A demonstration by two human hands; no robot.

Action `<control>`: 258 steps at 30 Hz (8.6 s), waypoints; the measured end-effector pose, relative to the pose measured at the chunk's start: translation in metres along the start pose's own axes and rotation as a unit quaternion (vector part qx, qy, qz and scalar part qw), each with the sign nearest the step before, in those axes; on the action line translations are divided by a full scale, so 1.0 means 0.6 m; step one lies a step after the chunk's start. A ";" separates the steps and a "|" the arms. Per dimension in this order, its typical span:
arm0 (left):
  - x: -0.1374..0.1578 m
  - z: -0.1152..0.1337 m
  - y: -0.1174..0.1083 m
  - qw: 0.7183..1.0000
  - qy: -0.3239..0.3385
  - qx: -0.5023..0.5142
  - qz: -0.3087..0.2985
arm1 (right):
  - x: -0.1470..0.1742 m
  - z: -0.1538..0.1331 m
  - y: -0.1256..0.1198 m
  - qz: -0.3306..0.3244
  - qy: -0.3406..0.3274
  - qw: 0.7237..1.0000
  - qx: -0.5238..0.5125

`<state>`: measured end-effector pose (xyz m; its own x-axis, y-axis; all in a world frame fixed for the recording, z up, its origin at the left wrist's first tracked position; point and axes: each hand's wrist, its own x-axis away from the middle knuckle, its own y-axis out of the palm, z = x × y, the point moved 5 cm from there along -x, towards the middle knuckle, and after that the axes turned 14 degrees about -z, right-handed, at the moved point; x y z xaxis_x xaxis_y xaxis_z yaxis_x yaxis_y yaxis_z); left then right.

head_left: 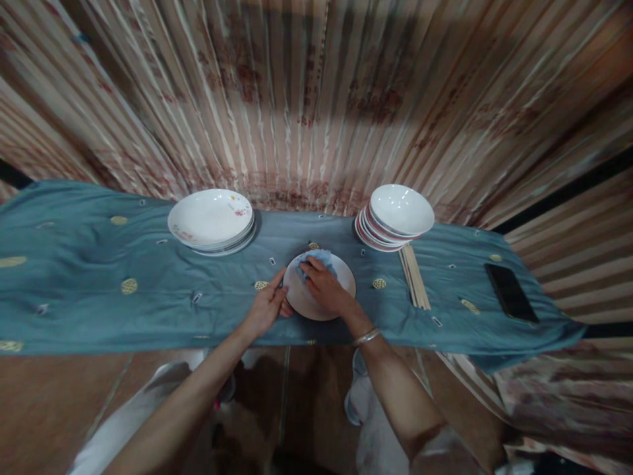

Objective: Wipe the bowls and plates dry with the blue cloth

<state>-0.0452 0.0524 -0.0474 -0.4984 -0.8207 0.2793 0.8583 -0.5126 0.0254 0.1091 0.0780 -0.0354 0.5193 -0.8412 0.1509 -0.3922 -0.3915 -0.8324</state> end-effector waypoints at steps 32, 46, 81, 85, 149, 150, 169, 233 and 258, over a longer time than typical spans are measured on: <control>0.001 0.004 -0.004 1.000 0.005 -0.013 0.011 | 0.142 -0.028 -0.027 -0.118 -0.086 0.973 -0.179; 0.023 0.044 -0.032 0.970 0.051 -0.220 0.085 | 0.191 0.096 -0.090 0.132 0.055 0.971 -0.191; 0.012 0.119 0.055 0.935 0.257 -0.200 0.138 | 0.113 0.111 -0.078 0.366 0.020 0.658 -0.658; 0.013 0.132 0.030 0.957 0.194 0.144 0.158 | 0.128 0.096 -0.103 0.420 0.022 0.724 -0.547; -0.032 0.056 -0.001 0.832 0.045 0.509 0.217 | 0.128 -0.044 0.086 0.225 0.058 0.972 -0.026; -0.032 0.056 0.000 0.830 0.046 0.512 0.216 | 0.131 -0.050 0.090 0.217 0.053 0.975 -0.013; -0.031 0.045 0.003 0.852 0.035 0.495 0.168 | 0.106 -0.123 0.067 0.191 -0.047 0.953 0.232; 0.000 0.087 0.029 0.901 0.122 0.397 0.127 | 0.073 0.056 -0.038 0.376 0.074 0.915 -0.130; -0.020 0.058 0.016 0.848 0.058 0.484 0.210 | 0.122 0.008 -0.005 0.186 0.145 0.959 0.159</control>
<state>-0.0267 0.0661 -0.0172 -0.0849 -0.9276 0.3638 0.6334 0.2316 0.7384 0.1521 0.0193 -0.0245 0.1380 -0.9868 -0.0848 -0.2340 0.0507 -0.9709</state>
